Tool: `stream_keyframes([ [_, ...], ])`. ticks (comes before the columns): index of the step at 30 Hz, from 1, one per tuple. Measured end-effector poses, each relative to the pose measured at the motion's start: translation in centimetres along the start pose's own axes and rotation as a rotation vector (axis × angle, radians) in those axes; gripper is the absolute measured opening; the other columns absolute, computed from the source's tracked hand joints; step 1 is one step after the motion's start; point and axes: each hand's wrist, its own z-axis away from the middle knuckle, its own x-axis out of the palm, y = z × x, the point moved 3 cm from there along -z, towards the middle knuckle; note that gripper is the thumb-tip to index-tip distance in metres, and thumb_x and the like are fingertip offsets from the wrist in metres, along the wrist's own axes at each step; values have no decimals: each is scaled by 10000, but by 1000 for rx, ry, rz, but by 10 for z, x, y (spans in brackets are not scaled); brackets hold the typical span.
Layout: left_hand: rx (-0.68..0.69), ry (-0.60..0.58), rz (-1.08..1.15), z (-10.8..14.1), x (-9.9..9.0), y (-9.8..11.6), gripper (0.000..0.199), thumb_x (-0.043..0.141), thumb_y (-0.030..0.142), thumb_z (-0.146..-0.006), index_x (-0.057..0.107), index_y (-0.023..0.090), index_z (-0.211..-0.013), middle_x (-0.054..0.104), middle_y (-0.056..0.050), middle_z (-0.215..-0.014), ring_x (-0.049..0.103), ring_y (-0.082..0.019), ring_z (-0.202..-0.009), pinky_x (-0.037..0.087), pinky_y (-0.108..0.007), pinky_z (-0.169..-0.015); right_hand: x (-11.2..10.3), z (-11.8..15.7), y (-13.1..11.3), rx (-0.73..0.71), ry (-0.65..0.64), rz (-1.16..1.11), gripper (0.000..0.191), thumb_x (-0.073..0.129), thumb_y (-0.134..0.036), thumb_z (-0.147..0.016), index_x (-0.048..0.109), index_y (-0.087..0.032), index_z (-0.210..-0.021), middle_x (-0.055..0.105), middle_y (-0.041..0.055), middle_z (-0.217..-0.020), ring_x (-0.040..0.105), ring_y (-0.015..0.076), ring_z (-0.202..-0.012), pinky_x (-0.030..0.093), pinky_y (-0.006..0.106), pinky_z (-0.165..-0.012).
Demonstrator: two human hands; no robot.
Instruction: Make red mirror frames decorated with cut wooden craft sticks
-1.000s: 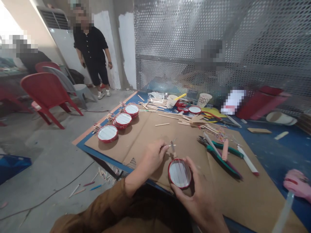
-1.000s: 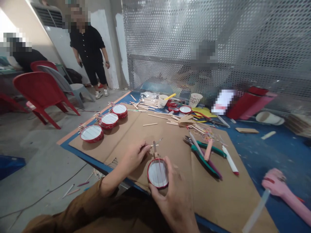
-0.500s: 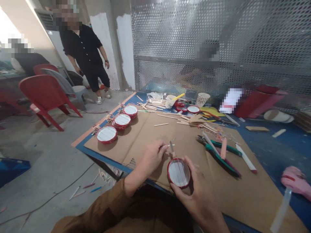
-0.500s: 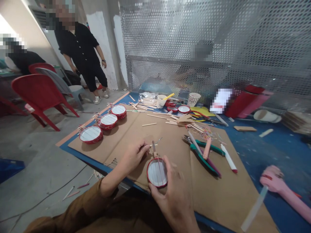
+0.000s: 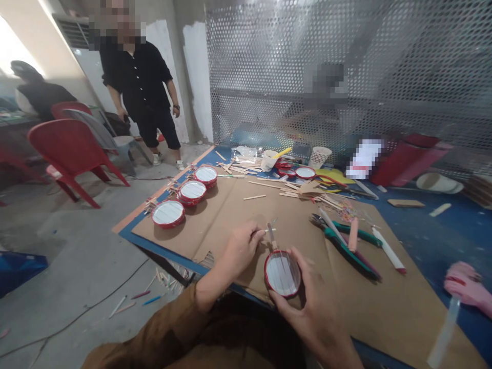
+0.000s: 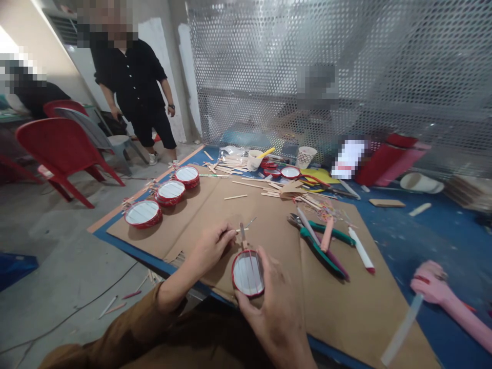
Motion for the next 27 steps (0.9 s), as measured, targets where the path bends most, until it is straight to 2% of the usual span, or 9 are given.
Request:
stream_keyframes([
  [27, -5, -7, -2, 0, 0, 1, 203, 442, 222, -877, 527, 175, -699, 533, 23, -625, 474, -113, -604, 364, -225, -604, 1, 0, 1, -5, -6, 9, 667, 580, -335, -804, 308, -162, -1387, 571, 156, -1210, 581, 292, -1091, 503, 436, -871],
])
